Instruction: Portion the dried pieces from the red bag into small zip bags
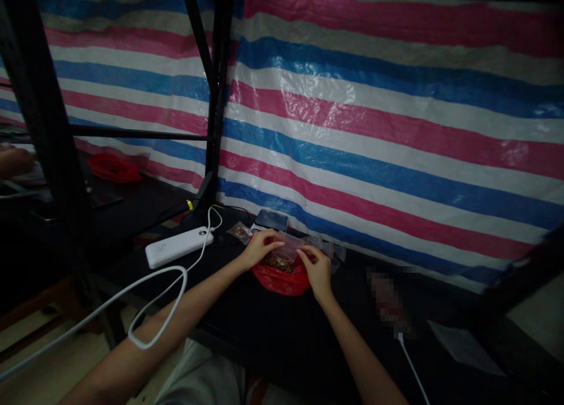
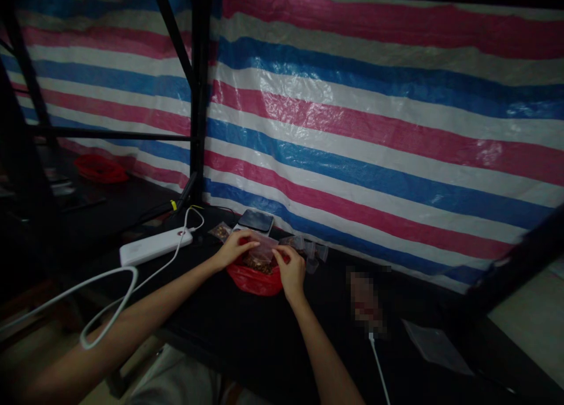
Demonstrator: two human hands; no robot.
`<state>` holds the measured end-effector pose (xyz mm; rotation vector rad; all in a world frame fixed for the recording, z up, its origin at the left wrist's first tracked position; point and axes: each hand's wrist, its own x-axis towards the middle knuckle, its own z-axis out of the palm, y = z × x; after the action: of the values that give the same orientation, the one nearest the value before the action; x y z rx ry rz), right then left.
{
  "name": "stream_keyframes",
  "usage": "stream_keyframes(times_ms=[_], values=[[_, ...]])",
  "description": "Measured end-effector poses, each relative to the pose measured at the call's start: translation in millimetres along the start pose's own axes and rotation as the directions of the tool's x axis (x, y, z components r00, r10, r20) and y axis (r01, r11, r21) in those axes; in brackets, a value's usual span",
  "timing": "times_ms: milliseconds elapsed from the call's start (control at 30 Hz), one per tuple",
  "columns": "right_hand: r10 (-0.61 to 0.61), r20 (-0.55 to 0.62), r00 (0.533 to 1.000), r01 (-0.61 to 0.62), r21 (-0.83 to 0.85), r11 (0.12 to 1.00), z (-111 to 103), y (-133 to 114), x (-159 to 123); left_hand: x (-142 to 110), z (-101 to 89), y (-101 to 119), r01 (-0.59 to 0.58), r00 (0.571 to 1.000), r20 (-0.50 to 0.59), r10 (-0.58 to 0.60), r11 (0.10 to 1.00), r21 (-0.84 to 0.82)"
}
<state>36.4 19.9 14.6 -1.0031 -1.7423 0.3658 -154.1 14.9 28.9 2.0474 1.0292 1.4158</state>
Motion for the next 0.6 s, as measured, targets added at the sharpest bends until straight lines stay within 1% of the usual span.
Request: stream_keyframes(times_ms=[133,333,467,533,600], values=[[0.011,0.014,1.0,-0.01,-0.031,0.999,-2,0,0,0,2.3,-1,0.006,1.0,-0.012,-0.006,1.0,0.008],[0.125,-0.028,0.992,-0.127,-0.098,0.987,-2,-3,-2,-2,2.3,-10,0.04,0.998,-0.059,-0.037,0.998,0.057],[0.113,-0.011,0.994,-0.114,-0.071,0.991,-2,-1,-1,-2,2.6,-10,0.066,0.991,-0.124,-0.054,0.993,0.094],[0.124,0.01,0.992,-0.124,-0.049,0.991,-2,1,0,-3,4.2,-9,0.052,0.992,-0.121,-0.039,0.993,0.106],[0.149,0.021,0.989,-0.148,-0.042,0.988,-2,4,0,-4,6.0,-7,0.026,0.996,-0.093,-0.015,0.993,0.115]])
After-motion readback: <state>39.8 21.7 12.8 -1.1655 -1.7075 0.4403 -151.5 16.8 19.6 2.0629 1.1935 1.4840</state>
